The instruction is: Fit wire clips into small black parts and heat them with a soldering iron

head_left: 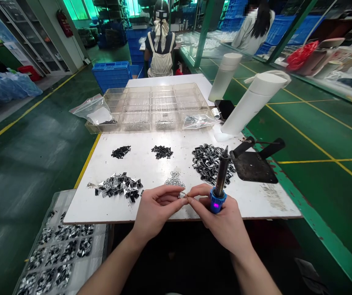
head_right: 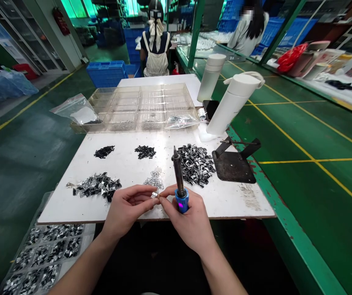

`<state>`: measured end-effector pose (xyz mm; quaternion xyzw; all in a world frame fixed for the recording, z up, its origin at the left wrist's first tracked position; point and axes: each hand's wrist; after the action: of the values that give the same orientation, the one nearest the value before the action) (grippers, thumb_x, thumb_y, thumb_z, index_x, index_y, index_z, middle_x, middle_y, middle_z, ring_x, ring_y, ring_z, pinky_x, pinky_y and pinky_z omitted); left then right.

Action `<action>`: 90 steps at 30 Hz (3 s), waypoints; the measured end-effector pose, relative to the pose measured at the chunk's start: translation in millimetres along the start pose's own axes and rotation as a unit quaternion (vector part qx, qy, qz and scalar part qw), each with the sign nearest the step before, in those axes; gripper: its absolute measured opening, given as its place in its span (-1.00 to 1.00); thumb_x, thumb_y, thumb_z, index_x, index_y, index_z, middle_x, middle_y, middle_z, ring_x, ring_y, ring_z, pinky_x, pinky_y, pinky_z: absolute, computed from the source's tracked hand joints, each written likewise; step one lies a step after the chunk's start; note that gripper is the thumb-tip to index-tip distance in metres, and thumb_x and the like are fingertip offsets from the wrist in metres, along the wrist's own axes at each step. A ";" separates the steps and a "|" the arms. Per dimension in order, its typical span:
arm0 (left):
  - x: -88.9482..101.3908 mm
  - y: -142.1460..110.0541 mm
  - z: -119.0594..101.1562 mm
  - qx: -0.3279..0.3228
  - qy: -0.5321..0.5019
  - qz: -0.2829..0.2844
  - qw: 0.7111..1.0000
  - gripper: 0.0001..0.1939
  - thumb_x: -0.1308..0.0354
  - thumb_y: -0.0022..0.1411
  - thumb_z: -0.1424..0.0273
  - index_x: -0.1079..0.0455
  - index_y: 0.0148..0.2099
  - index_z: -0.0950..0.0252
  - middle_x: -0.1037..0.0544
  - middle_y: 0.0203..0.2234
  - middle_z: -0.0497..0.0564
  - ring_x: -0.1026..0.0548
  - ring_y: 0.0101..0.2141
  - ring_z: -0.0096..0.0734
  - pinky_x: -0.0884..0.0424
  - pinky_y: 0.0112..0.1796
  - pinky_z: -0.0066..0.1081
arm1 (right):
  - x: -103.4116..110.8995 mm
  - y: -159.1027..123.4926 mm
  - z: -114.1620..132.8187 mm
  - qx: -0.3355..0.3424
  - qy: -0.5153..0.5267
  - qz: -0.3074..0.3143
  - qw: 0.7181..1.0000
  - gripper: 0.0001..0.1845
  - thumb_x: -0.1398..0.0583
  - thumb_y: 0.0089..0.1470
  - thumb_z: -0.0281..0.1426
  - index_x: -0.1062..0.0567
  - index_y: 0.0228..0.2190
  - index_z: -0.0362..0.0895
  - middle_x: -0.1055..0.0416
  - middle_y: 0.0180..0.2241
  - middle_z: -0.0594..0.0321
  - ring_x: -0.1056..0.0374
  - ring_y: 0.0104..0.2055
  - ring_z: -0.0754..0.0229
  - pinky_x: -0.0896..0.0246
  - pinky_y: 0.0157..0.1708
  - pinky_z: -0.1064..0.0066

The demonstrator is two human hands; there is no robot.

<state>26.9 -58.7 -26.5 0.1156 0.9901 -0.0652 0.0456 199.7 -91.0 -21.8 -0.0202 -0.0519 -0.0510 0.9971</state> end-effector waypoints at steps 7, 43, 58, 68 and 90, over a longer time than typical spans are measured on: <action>-3.4 -3.1 -1.3 -0.037 0.032 -0.011 0.999 -0.83 -0.52 0.08 0.38 -0.70 -0.25 0.32 -0.74 -0.44 0.04 -0.74 -0.39 -0.20 -0.72 -0.31 -0.40 | 3.8 -4.5 14.0 -0.066 -0.036 -0.022 0.997 -0.68 -0.38 0.03 -0.14 -0.60 -0.39 -0.16 -0.07 -0.68 0.44 0.02 -0.63 0.37 0.17 -0.59 0.43; -1.0 -3.5 -2.1 -0.193 0.109 0.028 0.975 -0.77 -0.36 0.21 0.58 -0.70 -0.08 0.31 -0.68 -0.26 0.12 -0.68 -0.32 -0.32 -0.65 -0.25 -0.41 | 1.4 -6.4 7.8 -0.090 -0.026 -0.028 0.995 -0.54 -0.42 0.06 0.01 -0.62 -0.27 -0.14 -0.17 -0.64 0.40 -0.05 -0.57 0.33 0.08 -0.54 0.41; -0.5 -4.5 3.5 -0.276 0.139 0.029 0.950 -0.76 -0.35 0.25 0.63 -0.67 -0.05 0.33 -0.73 -0.29 0.09 -0.69 -0.33 -0.35 -0.64 -0.26 -0.46 | 17.1 4.5 -0.3 -0.105 -0.017 0.021 0.994 -0.47 -0.50 -0.11 0.02 -0.65 -0.34 -0.19 -0.23 -0.66 0.37 -0.07 -0.63 0.35 0.06 -0.63 0.45; -1.4 -1.5 10.1 -0.359 0.175 0.016 0.917 -0.83 -0.36 0.26 0.66 -0.67 -0.12 0.40 -0.73 -0.29 0.15 -0.69 -0.30 -0.37 -0.62 -0.22 -0.52 | 17.6 5.2 -2.3 -0.144 0.011 0.009 0.989 -0.43 -0.55 -0.21 -0.03 -0.63 -0.31 -0.20 -0.48 -0.52 0.20 -0.12 -0.67 0.39 0.03 -0.69 0.49; -1.8 -4.8 5.6 -0.231 0.146 0.021 0.962 -0.83 -0.35 0.26 0.64 -0.67 -0.15 0.35 -0.77 -0.30 0.04 -0.73 -0.33 -0.40 -0.65 -0.24 -0.60 | 15.4 4.9 -2.8 -0.037 0.010 0.047 0.998 -0.66 -0.42 0.04 -0.12 -0.70 -0.31 -0.16 -0.54 -0.32 0.11 -0.18 -0.64 0.40 -0.03 -0.65 0.48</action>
<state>27.9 -64.6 -31.3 0.1309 0.9715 0.1841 -0.0723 215.7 -87.8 -23.1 -0.0587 -0.0392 -0.0057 0.9975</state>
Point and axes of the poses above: each hand's wrist, its own y-axis towards the middle knuckle, its own x-axis out of the back of the hand, z = x × y
